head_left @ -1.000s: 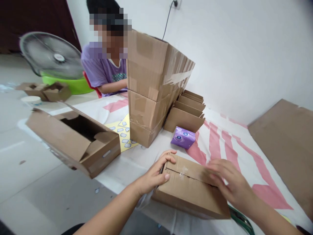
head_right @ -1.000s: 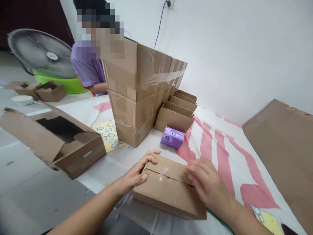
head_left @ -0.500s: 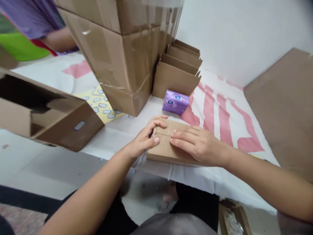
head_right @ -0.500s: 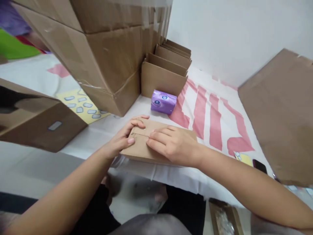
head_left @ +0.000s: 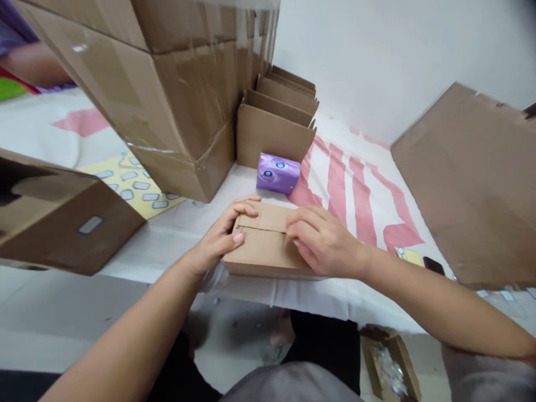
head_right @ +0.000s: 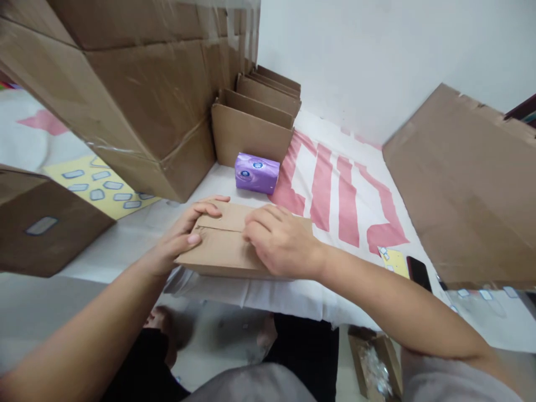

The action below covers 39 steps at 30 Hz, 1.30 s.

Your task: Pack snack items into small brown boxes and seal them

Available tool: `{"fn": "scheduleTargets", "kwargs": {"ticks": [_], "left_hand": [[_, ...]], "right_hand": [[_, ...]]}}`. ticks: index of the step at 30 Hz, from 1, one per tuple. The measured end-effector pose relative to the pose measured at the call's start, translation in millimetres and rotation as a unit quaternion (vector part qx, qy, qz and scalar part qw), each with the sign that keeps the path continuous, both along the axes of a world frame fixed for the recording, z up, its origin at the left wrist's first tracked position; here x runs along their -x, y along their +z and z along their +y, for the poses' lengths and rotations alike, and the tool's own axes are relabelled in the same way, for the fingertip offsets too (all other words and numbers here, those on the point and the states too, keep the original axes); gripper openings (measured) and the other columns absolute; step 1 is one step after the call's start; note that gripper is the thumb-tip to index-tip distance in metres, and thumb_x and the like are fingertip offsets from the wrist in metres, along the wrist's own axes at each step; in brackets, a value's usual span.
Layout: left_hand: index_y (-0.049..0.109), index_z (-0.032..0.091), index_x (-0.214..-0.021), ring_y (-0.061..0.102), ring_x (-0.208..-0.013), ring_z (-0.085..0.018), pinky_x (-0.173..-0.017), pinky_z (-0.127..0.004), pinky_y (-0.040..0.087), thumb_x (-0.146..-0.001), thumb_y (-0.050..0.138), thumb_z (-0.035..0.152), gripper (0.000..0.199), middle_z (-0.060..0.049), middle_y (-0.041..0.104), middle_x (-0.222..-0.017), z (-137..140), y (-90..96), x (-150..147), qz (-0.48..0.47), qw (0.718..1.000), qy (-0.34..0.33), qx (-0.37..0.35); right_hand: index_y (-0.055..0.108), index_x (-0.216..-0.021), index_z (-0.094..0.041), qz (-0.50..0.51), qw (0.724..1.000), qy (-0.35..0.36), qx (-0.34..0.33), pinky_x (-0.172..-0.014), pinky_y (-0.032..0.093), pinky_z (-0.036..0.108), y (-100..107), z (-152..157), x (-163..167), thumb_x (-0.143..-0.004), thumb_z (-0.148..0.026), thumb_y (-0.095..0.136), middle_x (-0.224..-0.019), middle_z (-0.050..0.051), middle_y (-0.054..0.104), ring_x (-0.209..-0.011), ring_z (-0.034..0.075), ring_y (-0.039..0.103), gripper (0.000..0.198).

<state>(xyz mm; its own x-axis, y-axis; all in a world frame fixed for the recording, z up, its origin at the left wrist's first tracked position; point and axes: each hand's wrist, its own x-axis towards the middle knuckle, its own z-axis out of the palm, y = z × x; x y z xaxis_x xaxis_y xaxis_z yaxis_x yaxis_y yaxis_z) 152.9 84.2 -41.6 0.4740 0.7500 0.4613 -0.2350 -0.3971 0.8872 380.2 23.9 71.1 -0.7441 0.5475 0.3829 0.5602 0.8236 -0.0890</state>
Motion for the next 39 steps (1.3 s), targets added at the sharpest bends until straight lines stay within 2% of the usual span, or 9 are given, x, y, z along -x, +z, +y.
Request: {"fn": "scheduleTargets", "kwargs": {"ticks": [2,6,13,17,24,28,32,36,39], "left_hand": [[0.053,0.026,-0.111,0.033,-0.133,-0.037,-0.106,-0.053,0.028,-0.080,0.059,0.052,0.042,-0.009,0.043,-0.139,-1,0.7,0,0.005,1.000,-0.007,0.008],[0.053,0.025,-0.110,0.033,-0.133,-0.038,-0.106,-0.054,0.028,-0.079,0.059,0.053,0.042,-0.009,0.046,-0.136,0,3.1,1,0.014,1.000,-0.003,0.002],[0.054,0.025,-0.108,0.032,-0.134,-0.038,-0.107,-0.054,0.026,-0.079,0.059,0.051,0.040,-0.009,0.045,-0.138,0,6.8,0,0.016,1.000,0.001,0.012],[0.054,0.025,-0.109,0.031,-0.134,-0.038,-0.108,-0.054,0.026,-0.078,0.060,0.051,0.041,-0.010,0.045,-0.140,0,4.3,-1,0.007,1.000,0.005,0.024],[0.052,0.023,-0.109,0.031,-0.135,-0.038,-0.107,-0.054,0.027,-0.079,0.058,0.055,0.044,-0.012,0.043,-0.139,-1,5.3,0,0.017,1.000,-0.002,0.017],[0.044,0.024,-0.127,0.029,-0.138,-0.036,-0.110,-0.054,0.023,-0.082,0.056,0.055,0.056,-0.013,0.034,-0.147,-3,10.0,5,0.045,0.999,-0.021,0.007],[0.038,0.025,-0.133,0.035,-0.134,-0.033,-0.111,-0.049,0.027,-0.080,0.054,0.065,0.068,-0.012,0.036,-0.143,0,5.8,9,0.001,0.999,0.044,0.000],[0.054,0.022,-0.096,0.054,-0.095,-0.024,-0.088,-0.038,0.043,-0.087,0.047,0.060,0.040,-0.005,0.054,-0.096,0,14.1,13,-0.044,0.979,0.198,-0.028],[0.055,0.020,-0.079,0.052,-0.080,-0.020,-0.076,-0.034,0.042,-0.089,0.050,0.053,0.035,-0.003,0.054,-0.081,-12,39.3,16,0.060,0.973,0.201,-0.092]], "right_hand": [[0.055,-0.094,-0.016,0.088,0.991,-0.038,0.094,-0.081,0.049,0.037,8,-16,-16,-0.090,-0.012,0.041,-0.095,0.010,0.062,-0.091,0.020,0.057,0.014],[0.054,-0.094,-0.021,0.154,0.926,-0.177,0.294,-0.069,0.048,0.028,10,-51,-64,-0.091,-0.018,0.046,-0.085,0.002,0.062,-0.076,0.014,0.059,0.009],[0.054,-0.078,-0.020,-0.012,0.785,-0.352,0.510,-0.057,0.038,0.023,-45,-120,-147,-0.079,-0.015,0.052,-0.066,-0.004,0.056,-0.060,0.011,0.050,0.005],[0.057,-0.074,-0.020,-0.105,0.744,-0.404,0.522,-0.054,0.033,0.021,-72,-145,-149,-0.076,-0.014,0.052,-0.062,-0.004,0.058,-0.058,0.011,0.051,0.009],[0.052,-0.089,-0.021,-0.159,0.772,-0.482,0.382,-0.066,0.037,0.029,-86,-147,-140,-0.068,-0.016,0.059,-0.081,0.003,0.066,-0.074,0.021,0.060,0.022],[0.050,-0.080,-0.023,-0.158,0.778,-0.462,0.395,-0.065,0.041,0.031,-86,-131,-155,-0.070,-0.021,0.061,-0.073,0.000,0.064,-0.069,0.022,0.062,0.015],[0.054,-0.083,-0.025,-0.043,0.855,-0.409,0.315,-0.068,0.049,0.032,-50,-103,-149,-0.092,-0.038,0.045,-0.078,0.001,0.065,-0.073,0.019,0.064,0.018],[0.058,-0.097,-0.026,0.043,0.935,-0.327,0.128,-0.067,0.054,0.031,-5,-80,-115,-0.093,-0.039,0.048,-0.091,0.005,0.067,-0.082,0.021,0.066,0.017],[0.054,-0.116,-0.028,0.028,0.954,-0.277,0.109,-0.076,0.057,0.032,9,-69,-88,-0.091,-0.035,0.053,-0.108,0.007,0.067,-0.096,0.022,0.066,0.025]]}}
